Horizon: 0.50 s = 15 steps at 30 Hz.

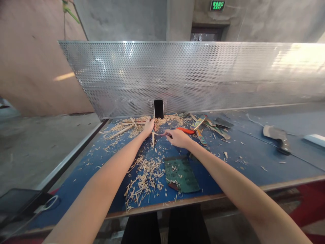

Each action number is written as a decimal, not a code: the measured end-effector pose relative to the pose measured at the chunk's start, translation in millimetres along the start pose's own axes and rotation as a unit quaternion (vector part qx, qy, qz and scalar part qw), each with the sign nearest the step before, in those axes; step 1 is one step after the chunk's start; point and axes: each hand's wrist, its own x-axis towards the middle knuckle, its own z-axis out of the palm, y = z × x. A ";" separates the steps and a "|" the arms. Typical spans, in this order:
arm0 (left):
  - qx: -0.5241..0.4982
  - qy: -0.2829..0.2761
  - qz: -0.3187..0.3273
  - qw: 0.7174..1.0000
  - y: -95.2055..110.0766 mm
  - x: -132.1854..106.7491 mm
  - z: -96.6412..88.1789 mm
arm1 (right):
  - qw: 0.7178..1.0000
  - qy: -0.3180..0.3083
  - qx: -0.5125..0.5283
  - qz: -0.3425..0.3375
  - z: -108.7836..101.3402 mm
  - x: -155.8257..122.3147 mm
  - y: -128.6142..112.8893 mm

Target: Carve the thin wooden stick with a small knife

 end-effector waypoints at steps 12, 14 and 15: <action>0.006 -0.087 0.087 0.992 1.1 -7.2 -5.6 | 0.988 0.089 -0.013 0.122 9.5 8.2 -2.3; 0.011 -0.096 0.099 0.990 1.1 -7.0 -6.4 | 0.988 0.080 -0.017 0.132 9.7 7.9 -4.5; 0.020 -0.099 0.101 0.990 1.2 -7.0 -6.8 | 0.987 0.078 -0.020 0.137 9.6 7.8 -5.2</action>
